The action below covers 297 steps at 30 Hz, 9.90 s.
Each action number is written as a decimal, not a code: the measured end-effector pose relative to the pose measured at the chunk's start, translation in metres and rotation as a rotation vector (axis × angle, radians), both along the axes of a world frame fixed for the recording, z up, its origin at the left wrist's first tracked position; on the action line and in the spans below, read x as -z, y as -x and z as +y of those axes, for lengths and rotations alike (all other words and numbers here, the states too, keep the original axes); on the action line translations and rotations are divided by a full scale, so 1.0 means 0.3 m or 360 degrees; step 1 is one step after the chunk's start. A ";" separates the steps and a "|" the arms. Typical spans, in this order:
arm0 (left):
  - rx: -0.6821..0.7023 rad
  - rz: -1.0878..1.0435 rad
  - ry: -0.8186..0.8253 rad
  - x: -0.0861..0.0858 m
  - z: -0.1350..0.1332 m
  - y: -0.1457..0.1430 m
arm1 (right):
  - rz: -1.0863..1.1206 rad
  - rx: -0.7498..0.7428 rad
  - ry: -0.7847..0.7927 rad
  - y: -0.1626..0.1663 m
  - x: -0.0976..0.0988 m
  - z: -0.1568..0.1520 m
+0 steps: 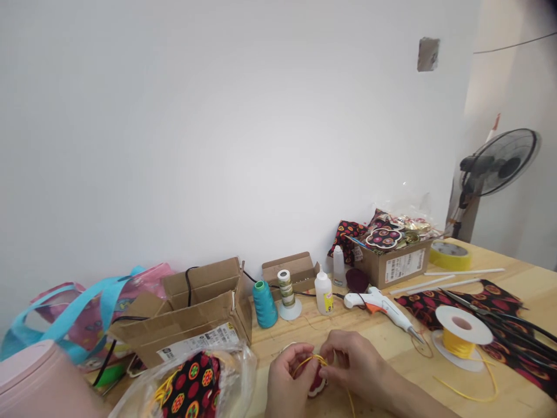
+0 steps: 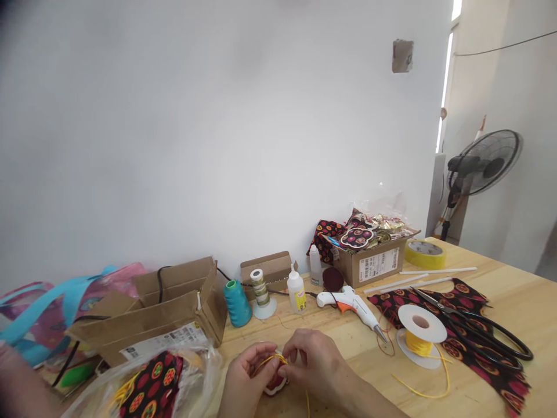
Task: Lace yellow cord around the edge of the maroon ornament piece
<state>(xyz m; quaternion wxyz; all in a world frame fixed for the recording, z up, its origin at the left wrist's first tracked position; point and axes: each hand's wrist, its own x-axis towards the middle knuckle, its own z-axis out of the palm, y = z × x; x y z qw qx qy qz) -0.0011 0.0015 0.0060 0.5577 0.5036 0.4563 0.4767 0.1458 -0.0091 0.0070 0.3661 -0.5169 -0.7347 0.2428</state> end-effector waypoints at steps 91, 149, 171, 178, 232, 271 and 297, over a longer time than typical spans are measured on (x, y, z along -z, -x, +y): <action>0.0278 -0.0338 0.0221 -0.011 -0.005 -0.009 | 0.1348 -0.0234 0.0685 0.000 -0.049 -0.016; 0.0236 0.0060 0.0009 -0.001 -0.010 -0.015 | 0.1596 -0.0028 0.0890 0.010 -0.016 0.000; 0.0252 0.0082 0.0124 0.013 -0.001 -0.011 | 0.1534 -0.0155 0.0911 -0.001 0.002 0.009; 0.0287 0.0104 0.0114 0.013 -0.002 -0.010 | 0.1525 -0.0063 0.0917 0.001 0.001 0.009; 0.0278 -0.0079 0.0064 0.025 0.004 -0.007 | 0.1628 -0.0106 0.0973 -0.017 -0.003 0.017; 0.0313 0.0057 0.0226 0.008 -0.008 -0.013 | 0.1322 0.0000 0.0861 -0.007 -0.007 0.023; 0.0245 0.0040 0.0084 0.021 0.005 -0.001 | 0.1809 -0.0384 0.1499 -0.036 -0.027 0.003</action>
